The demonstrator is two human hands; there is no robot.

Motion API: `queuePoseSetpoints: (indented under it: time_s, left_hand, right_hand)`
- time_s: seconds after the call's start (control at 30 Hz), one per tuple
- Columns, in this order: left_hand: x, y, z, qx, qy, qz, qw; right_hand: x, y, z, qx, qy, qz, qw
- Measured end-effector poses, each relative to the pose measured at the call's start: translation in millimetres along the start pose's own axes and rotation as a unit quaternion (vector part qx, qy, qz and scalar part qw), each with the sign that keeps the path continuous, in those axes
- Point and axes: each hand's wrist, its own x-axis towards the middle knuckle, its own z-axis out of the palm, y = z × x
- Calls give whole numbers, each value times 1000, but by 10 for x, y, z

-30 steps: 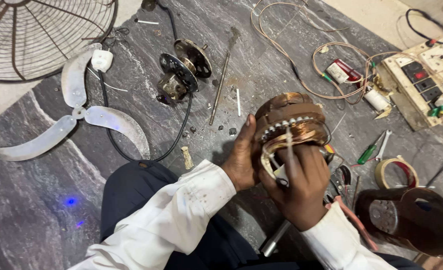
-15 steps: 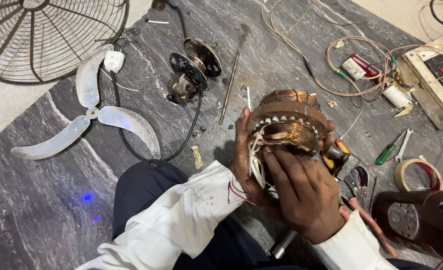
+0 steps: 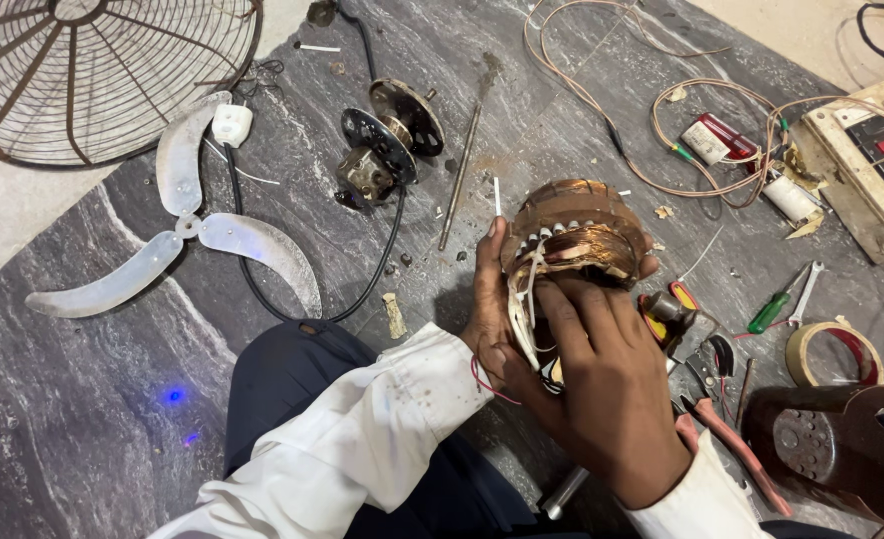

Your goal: The person disassembles a fan blade assembly and then works on the motor stator, using a hammer and screwdriver to adjust the copper windings. The person handles the fan blades, motor housing, and stator coil throughout the clip.

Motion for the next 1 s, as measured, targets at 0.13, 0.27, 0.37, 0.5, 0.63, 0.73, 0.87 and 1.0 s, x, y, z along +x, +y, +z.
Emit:
queuePoseSetpoints:
  time_s: [0.13, 0.27, 0.37, 0.5, 0.63, 0.73, 0.87, 1.0]
  left_hand:
    - [28, -30, 2, -134, -141, -15, 981]
    - [13, -63, 40, -92, -111, 3, 989]
    - [-14, -16, 53, -39, -72, 9, 997]
    - [-39, 21, 7, 45, 78, 19, 996]
    - [11, 39, -53, 17, 59, 40, 997]
    - [7, 52, -55, -12, -12, 68, 998]
    - [17, 112, -20, -34, -25, 68, 997]
    - [23, 65, -8, 46, 33, 76, 996]
  right_hand:
    - [-29, 24, 30, -13, -3, -7, 1000]
    - [-46, 43, 60, -28, 15, -33, 999]
    - [-55, 72, 59, -27, 23, -50, 998]
    - [-88, 140, 27, 42, 54, -73, 995]
    - [-128, 171, 56, 37, 115, -103, 987]
    - [-157, 184, 99, 10, 162, -106, 981]
    - [-177, 197, 142, 53, 149, -54, 986]
    - [-88, 272, 152, 71, 196, 78, 975]
